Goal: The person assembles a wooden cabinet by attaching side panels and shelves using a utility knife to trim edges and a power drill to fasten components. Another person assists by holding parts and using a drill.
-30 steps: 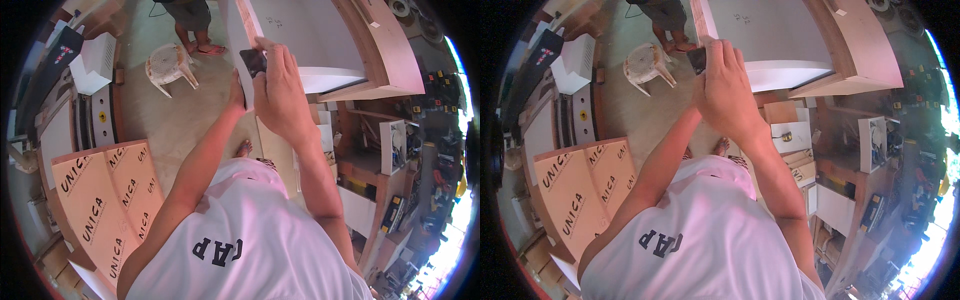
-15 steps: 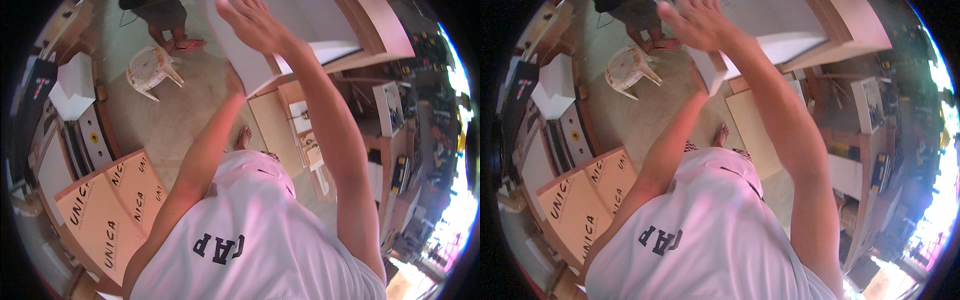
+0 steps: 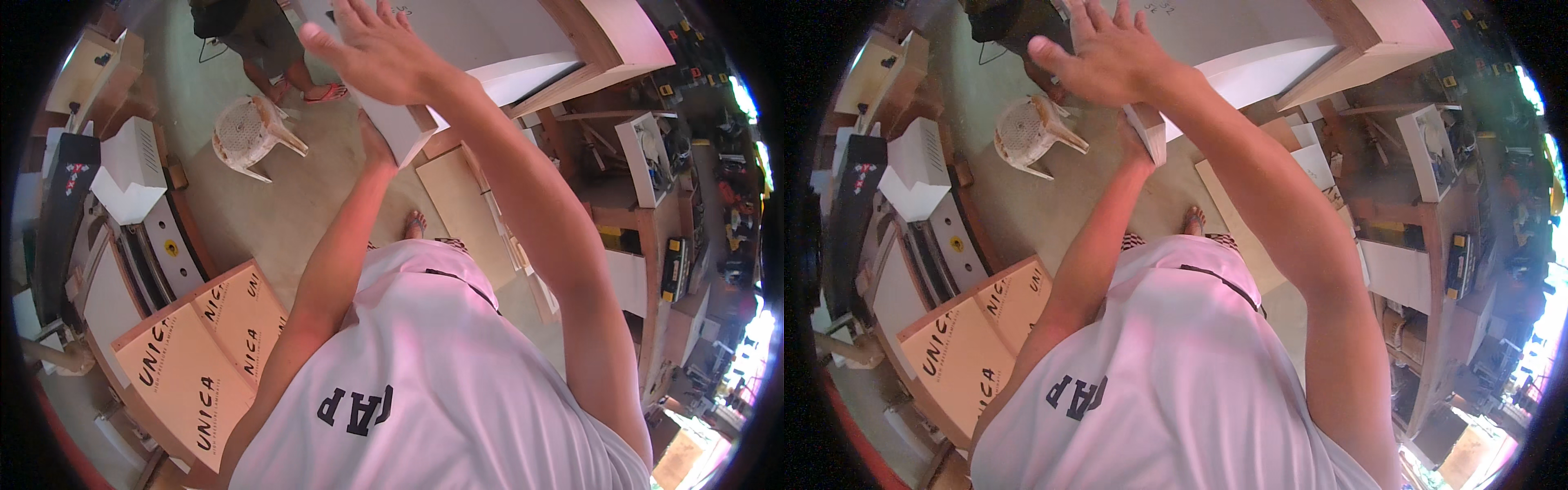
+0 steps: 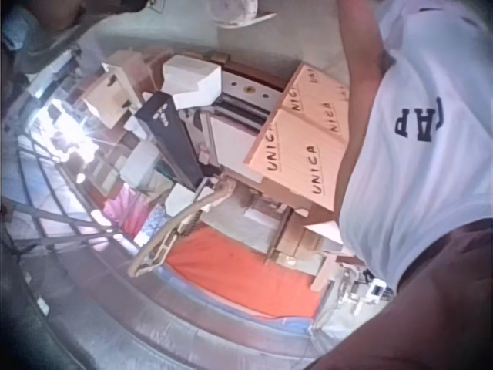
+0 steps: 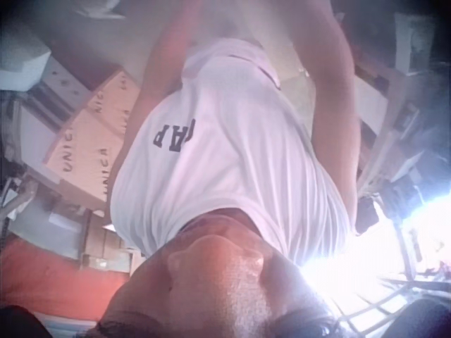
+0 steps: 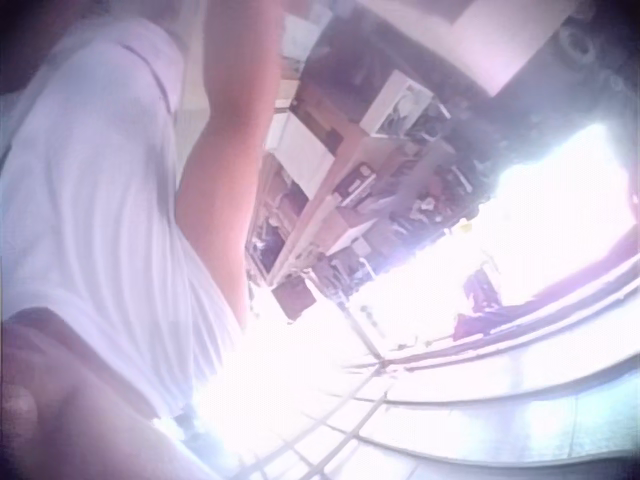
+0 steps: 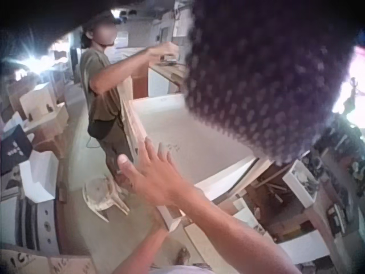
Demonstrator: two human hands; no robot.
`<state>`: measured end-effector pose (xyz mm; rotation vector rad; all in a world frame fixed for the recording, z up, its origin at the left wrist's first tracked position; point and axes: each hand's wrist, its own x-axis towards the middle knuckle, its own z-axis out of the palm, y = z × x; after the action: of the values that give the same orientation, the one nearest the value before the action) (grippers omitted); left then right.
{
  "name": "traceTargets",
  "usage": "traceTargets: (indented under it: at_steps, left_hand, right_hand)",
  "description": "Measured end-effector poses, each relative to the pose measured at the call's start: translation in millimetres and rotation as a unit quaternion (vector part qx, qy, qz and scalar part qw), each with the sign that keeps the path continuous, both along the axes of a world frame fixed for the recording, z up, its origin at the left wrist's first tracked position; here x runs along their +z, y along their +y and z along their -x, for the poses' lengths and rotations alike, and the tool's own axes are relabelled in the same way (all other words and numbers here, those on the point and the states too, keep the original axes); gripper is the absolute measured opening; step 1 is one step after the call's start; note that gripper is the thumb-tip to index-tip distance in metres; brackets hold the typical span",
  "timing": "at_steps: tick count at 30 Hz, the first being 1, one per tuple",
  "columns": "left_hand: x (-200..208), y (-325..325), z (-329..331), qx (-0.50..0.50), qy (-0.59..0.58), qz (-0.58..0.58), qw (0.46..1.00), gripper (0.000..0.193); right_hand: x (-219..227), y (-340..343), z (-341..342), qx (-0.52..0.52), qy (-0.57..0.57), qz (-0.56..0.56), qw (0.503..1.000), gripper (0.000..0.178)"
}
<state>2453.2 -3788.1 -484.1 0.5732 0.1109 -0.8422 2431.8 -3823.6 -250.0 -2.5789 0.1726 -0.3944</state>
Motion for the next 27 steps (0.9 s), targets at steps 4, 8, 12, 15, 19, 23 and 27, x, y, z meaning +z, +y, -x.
traceTargets:
  at_steps: [4,8,12,15,19,23,27]
  left_hand:
    - [4,8,-9,-0.015,-0.008,0.059,0.998,0.068]
    - [-2,4,-8,-0.011,-0.010,0.044,0.999,0.065]
    - [-40,-6,-8,0.014,-0.027,-0.119,0.992,0.063]
    - [-37,-5,-8,0.017,-0.007,-0.137,0.990,0.064]
    - [-31,8,-10,0.009,0.005,-0.031,0.999,0.063]
    - [-22,7,-5,-0.020,0.016,0.045,0.999,0.062]
    - [-49,8,-12,-0.024,0.056,0.033,0.998,0.062]
  right_hand:
    - [-21,2,42,0.039,0.018,0.037,0.998,0.109]
    - [-13,5,69,0.065,0.037,0.040,0.996,0.107]
    - [-37,-22,-50,0.066,-0.071,0.091,0.991,0.097]
    - [-36,-24,-70,0.021,-0.058,0.081,0.995,0.085]
    - [-28,-4,27,0.081,-0.040,0.022,0.996,0.105]
    - [-8,9,93,0.075,0.061,0.049,0.994,0.096]
    - [-26,-2,-7,0.077,-0.032,0.034,0.996,0.104]
